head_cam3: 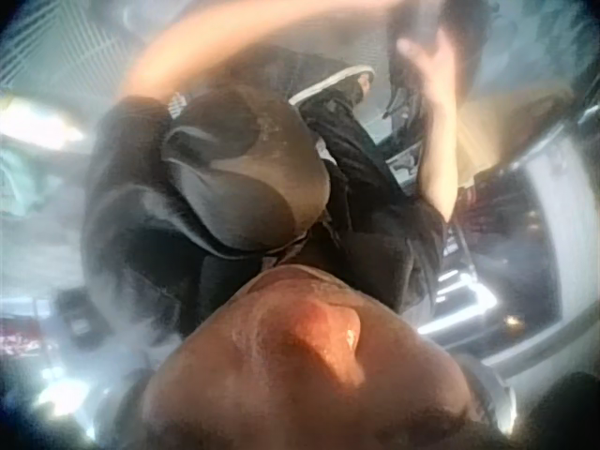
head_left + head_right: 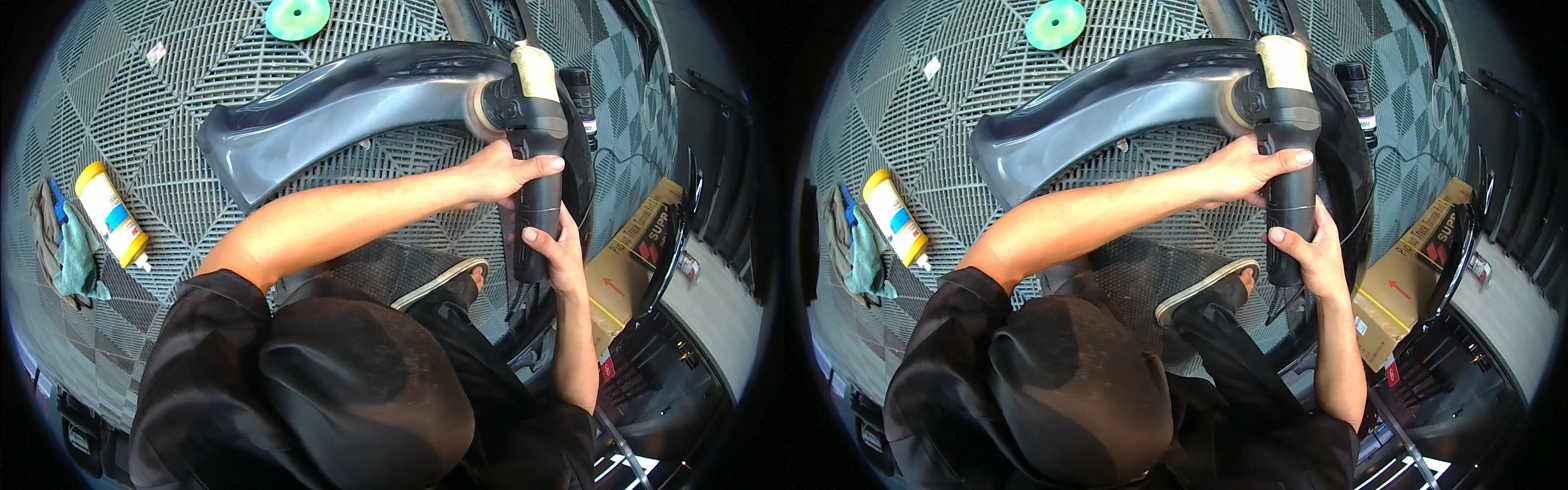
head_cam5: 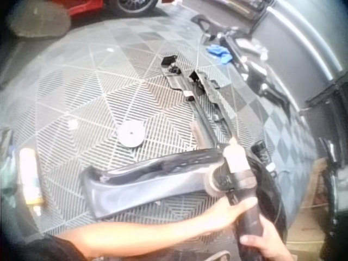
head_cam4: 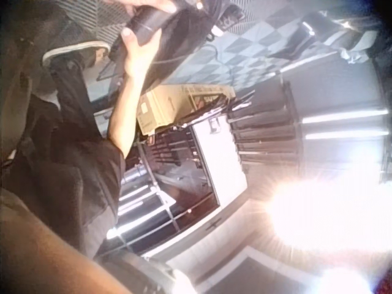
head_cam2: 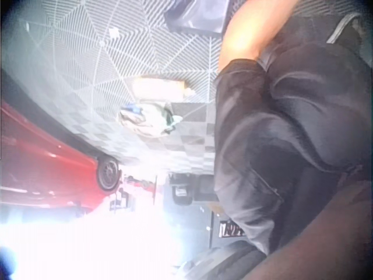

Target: The person uses a rotary polisher with a buffing pad to polish a black car fender placed on a gray interlocking tile floor. The person applies polish from a yellow tube to the pad and moves the polisher over the curved surface of the fender repeatedly.

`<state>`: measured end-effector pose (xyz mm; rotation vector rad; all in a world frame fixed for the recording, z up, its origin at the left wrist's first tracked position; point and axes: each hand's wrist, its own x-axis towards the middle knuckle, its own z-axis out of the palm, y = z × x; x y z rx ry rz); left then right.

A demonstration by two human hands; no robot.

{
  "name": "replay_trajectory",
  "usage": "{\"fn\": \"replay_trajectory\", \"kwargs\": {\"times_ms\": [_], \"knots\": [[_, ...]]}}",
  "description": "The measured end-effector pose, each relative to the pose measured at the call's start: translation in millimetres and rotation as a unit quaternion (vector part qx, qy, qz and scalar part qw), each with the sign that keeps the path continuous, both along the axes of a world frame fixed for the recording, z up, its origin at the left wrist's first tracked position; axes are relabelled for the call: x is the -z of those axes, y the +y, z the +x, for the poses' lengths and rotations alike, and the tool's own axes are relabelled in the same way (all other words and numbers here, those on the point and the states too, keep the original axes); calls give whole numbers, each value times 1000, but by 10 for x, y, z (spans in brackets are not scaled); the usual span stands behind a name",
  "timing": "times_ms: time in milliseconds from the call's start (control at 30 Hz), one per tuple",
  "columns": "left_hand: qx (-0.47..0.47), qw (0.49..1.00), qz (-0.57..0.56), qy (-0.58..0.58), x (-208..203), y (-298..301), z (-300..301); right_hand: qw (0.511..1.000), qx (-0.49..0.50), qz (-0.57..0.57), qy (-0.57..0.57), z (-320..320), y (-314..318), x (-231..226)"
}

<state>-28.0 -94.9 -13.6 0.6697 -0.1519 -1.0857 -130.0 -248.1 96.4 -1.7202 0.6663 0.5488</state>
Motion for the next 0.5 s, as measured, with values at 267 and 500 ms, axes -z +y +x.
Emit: {"fn": "replay_trajectory", "kwargs": {"times_ms": [267, 500], "knots": [[-50, 995, 85, -25, 66, 366, -128, 999, -45, 5, 19, 34, 274, 133], [-140, 982, 124, 40, 124, 1001, -439, 980, -168, 104, -33, 55, 615, 254]]}}
